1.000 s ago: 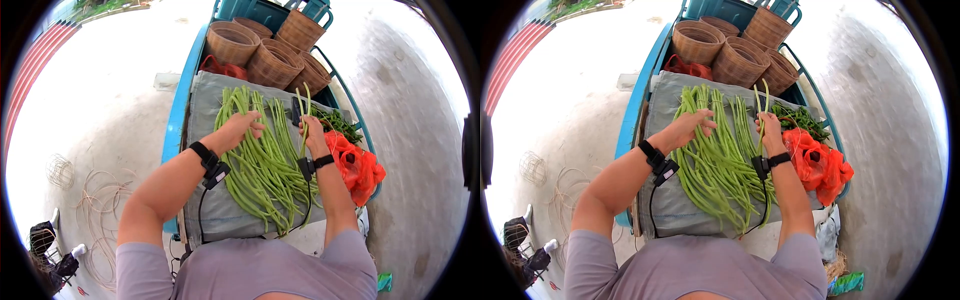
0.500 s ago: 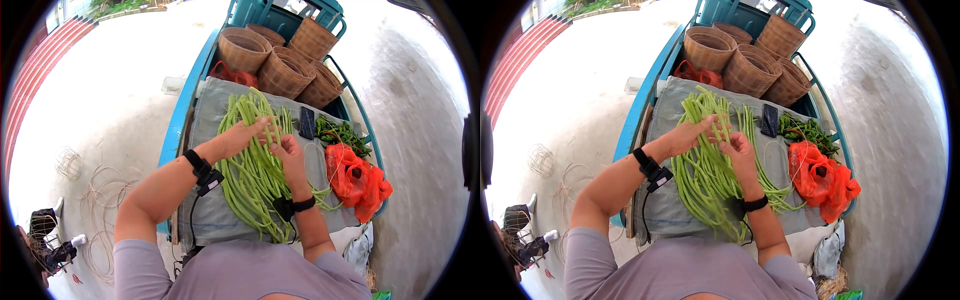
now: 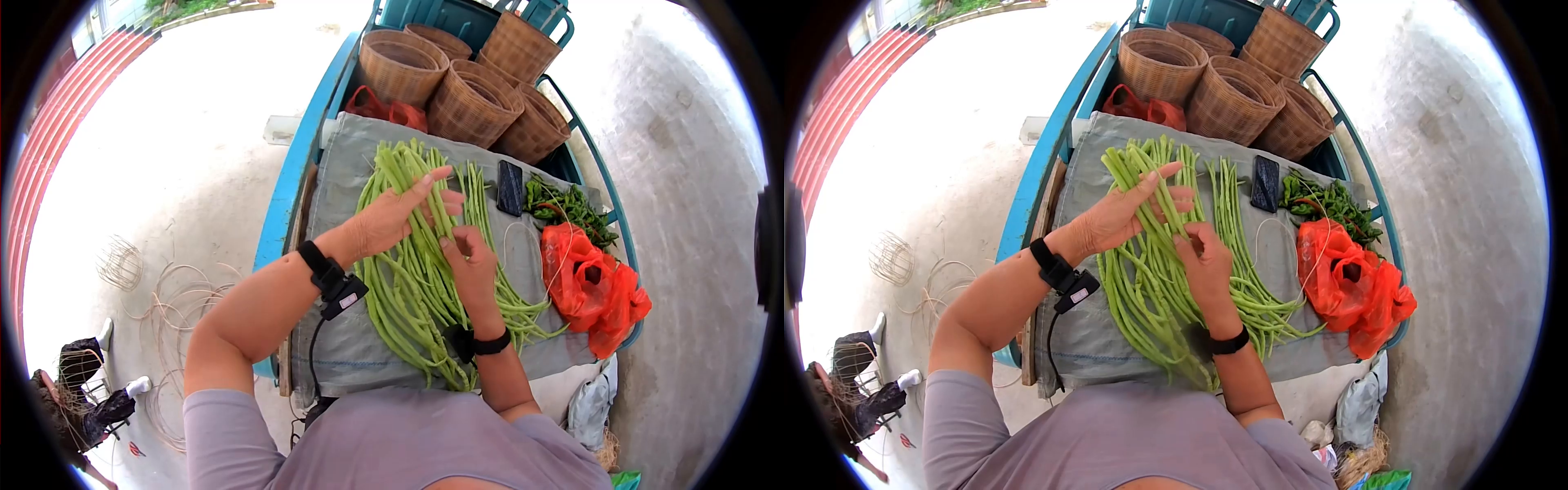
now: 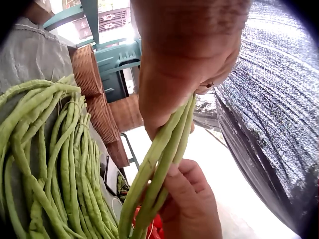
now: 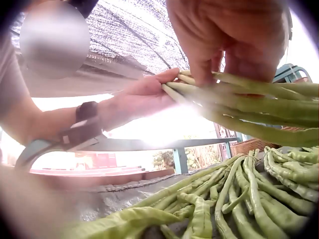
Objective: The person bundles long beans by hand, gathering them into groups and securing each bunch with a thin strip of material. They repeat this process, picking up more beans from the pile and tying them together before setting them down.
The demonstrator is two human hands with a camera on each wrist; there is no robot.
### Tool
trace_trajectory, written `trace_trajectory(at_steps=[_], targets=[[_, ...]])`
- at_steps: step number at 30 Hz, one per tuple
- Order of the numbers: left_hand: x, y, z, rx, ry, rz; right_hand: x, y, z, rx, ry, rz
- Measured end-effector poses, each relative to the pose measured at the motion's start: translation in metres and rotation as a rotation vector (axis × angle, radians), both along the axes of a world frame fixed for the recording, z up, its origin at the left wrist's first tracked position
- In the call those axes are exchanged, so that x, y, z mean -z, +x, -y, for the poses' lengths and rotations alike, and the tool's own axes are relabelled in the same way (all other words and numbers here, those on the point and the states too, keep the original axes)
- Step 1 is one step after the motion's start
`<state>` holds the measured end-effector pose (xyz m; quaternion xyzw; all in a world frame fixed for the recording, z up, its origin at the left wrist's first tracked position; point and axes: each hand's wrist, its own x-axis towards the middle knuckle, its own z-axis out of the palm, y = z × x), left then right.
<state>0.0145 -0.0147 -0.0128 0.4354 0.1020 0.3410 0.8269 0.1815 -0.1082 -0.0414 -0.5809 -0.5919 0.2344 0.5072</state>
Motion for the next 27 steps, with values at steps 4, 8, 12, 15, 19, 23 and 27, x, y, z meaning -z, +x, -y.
trace_trajectory(at_steps=[4, 8, 12, 15, 19, 23, 27], targets=[[0.009, 0.001, -0.004, 0.035, -0.035, 0.015, 0.006, -0.002, -0.001, -0.034, 0.019, -0.024], [0.01, 0.003, -0.005, -0.001, -0.069, -0.036, 0.013, -0.003, -0.003, -0.011, 0.019, -0.023], [0.008, 0.002, -0.005, 0.006, -0.099, -0.051, 0.003, -0.011, -0.001, -0.014, 0.012, -0.074], [0.005, 0.001, -0.003, 0.02, -0.117, -0.026, 0.003, -0.013, -0.002, -0.022, -0.03, -0.147], [0.016, 0.007, -0.007, -0.025, -0.107, 0.0, 0.007, -0.006, -0.003, -0.003, 0.001, 0.032], [0.009, 0.005, -0.004, -0.079, -0.177, -0.101, -0.008, 0.005, -0.011, -0.219, -0.02, -0.037], [0.023, 0.003, -0.014, -0.098, -0.29, -0.172, -0.018, 0.081, -0.046, -0.14, -0.271, 0.203]])
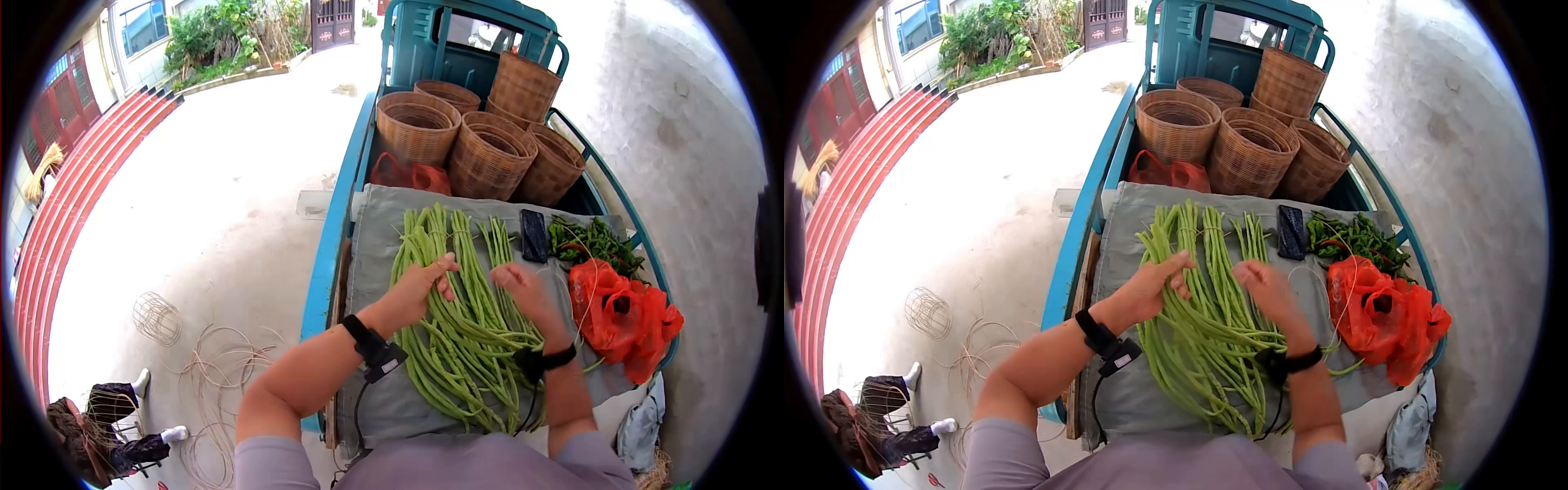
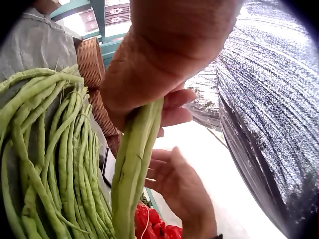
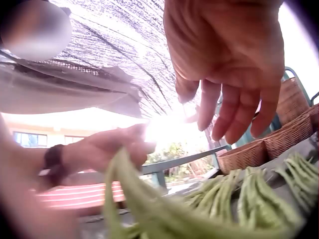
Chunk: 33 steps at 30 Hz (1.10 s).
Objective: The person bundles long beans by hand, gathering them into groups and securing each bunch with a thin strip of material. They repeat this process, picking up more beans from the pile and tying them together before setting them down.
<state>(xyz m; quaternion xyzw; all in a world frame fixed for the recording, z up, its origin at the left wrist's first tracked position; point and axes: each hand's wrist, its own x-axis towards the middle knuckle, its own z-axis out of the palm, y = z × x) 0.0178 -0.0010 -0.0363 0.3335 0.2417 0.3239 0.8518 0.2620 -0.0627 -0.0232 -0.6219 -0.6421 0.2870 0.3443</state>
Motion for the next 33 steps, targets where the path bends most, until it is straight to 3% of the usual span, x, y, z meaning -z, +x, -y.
trace_trajectory(at_steps=[6, 12, 15, 18, 21, 24, 27, 33], targets=[[-0.006, 0.002, 0.01, 0.014, 0.085, -0.095, 0.05, 0.091, -0.067, 0.204, -0.051, 0.481], [-0.008, -0.002, 0.007, 0.102, 0.066, -0.112, 0.082, 0.076, -0.09, 0.391, -0.343, 0.574], [-0.01, -0.003, 0.007, 0.09, 0.06, -0.12, 0.117, 0.077, -0.093, 0.569, -0.173, 0.639], [-0.007, -0.004, 0.006, 0.091, 0.059, -0.133, 0.112, 0.089, -0.102, 0.536, -0.408, 0.478], [-0.007, -0.004, 0.006, 0.106, 0.074, -0.139, 0.11, 0.095, -0.098, 0.459, -0.385, 0.451], [-0.006, -0.004, 0.005, 0.108, 0.083, -0.132, 0.101, 0.094, -0.1, 0.408, -0.533, 0.477], [-0.01, -0.005, 0.007, 0.098, 0.08, -0.128, 0.116, 0.096, -0.1, 0.565, -0.348, 0.457], [-0.008, -0.005, 0.007, 0.098, 0.107, -0.112, 0.115, 0.105, -0.088, 0.459, -0.238, 0.461]])
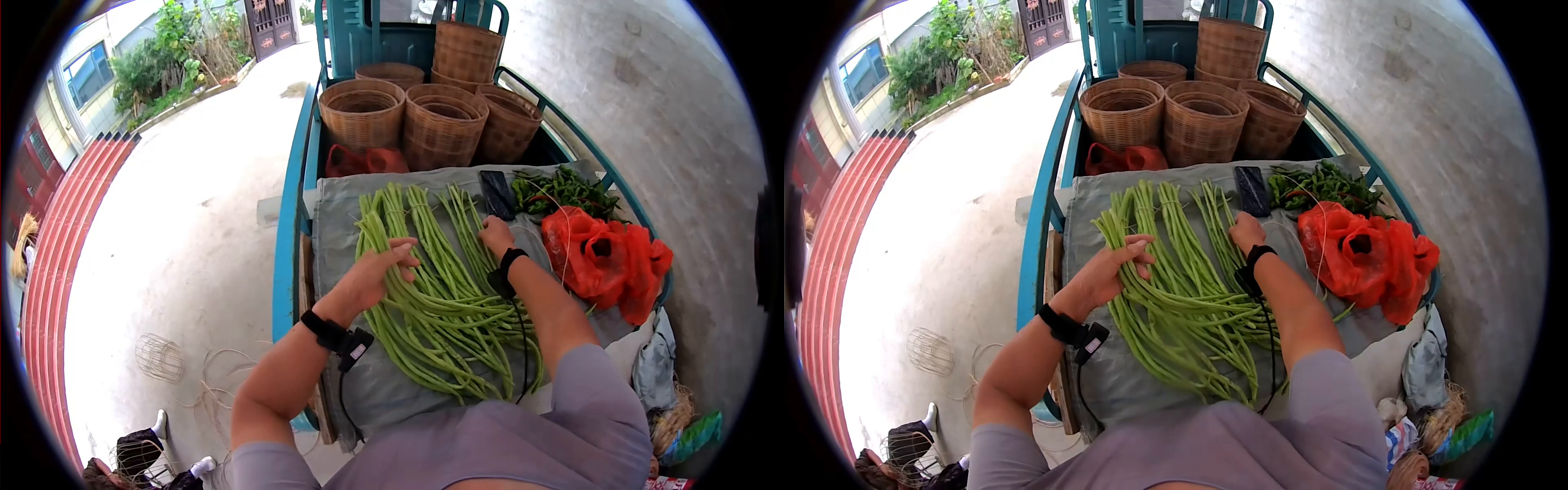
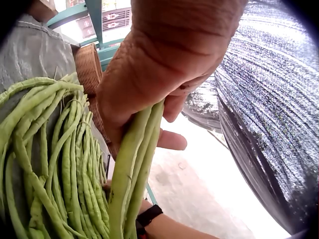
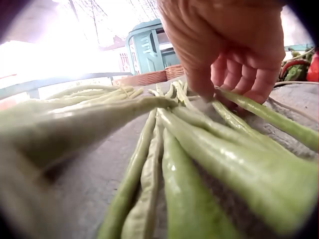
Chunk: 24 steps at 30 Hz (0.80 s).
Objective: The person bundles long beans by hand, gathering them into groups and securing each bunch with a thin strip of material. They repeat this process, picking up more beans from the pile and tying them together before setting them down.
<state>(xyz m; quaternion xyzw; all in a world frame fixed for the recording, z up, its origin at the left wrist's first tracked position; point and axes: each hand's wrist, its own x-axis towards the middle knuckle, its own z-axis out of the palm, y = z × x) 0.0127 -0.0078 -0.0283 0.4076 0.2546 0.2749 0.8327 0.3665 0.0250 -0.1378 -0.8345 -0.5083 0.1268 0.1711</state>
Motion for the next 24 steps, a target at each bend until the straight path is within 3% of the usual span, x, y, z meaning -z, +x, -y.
trace_trajectory(at_steps=[3, 6, 9, 12, 15, 24], targets=[[-0.001, -0.001, -0.001, -0.004, 0.009, 0.0, -0.009, -0.002, 0.0, 0.093, 0.186, -0.172], [-0.004, 0.001, 0.001, -0.017, 0.0, 0.031, -0.011, -0.011, 0.002, -0.107, 0.535, -0.464], [-0.005, 0.001, 0.0, -0.028, -0.014, 0.087, -0.085, -0.075, 0.049, -0.245, 0.454, -0.887], [-0.008, 0.001, 0.003, -0.038, 0.0, 0.154, -0.12, -0.123, 0.089, -0.399, 0.418, -0.991], [-0.004, 0.003, 0.0, -0.037, 0.027, 0.214, -0.12, -0.144, 0.109, -0.444, 0.338, -1.015], [-0.014, 0.002, 0.005, 0.051, 0.071, 0.234, -0.106, -0.18, 0.122, -0.41, 0.422, -1.17]])
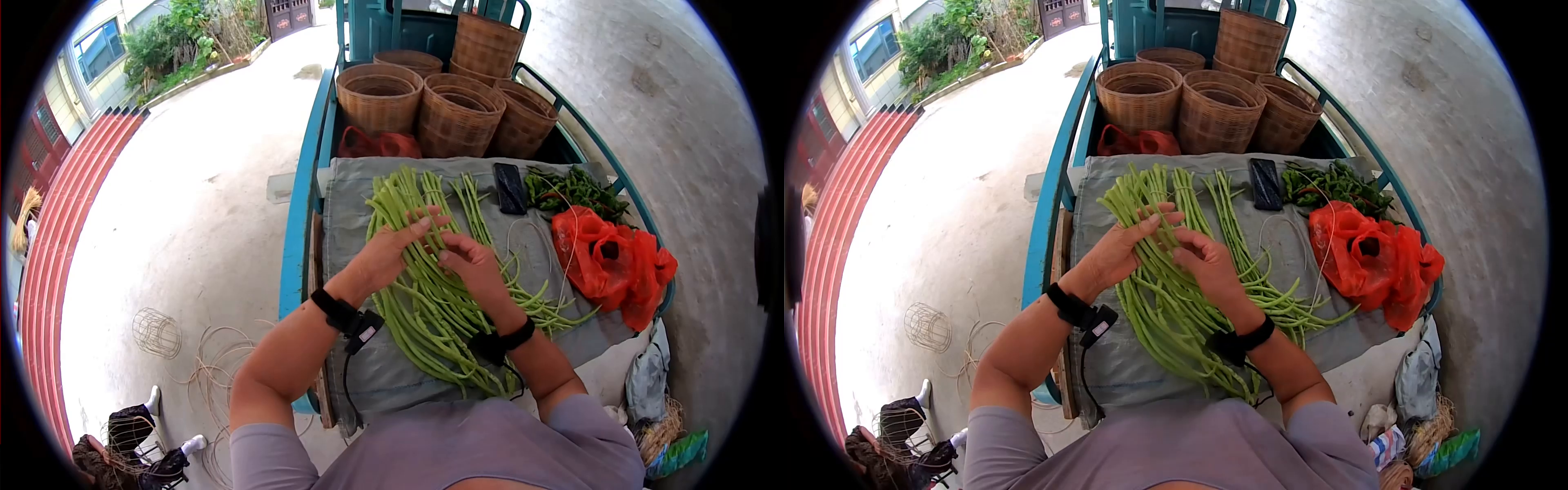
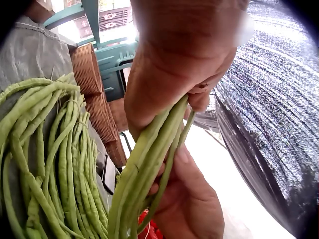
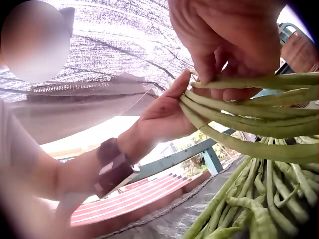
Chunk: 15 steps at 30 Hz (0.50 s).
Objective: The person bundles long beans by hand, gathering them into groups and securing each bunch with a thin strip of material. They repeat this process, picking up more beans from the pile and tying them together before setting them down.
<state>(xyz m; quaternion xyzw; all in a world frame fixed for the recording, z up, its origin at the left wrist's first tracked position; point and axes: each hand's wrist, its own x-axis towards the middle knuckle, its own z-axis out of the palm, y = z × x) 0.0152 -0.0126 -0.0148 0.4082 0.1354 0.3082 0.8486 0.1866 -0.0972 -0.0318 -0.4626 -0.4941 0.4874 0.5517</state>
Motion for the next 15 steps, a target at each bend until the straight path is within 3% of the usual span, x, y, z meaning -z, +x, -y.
trace_trajectory(at_steps=[9, 15], targets=[[-0.001, 0.003, 0.003, -0.012, 0.031, -0.012, 0.013, -0.013, 0.001, 0.094, 0.163, 0.156], [0.0, 0.003, 0.004, -0.017, 0.074, -0.024, 0.009, -0.017, 0.003, 0.038, 0.077, 0.087]])
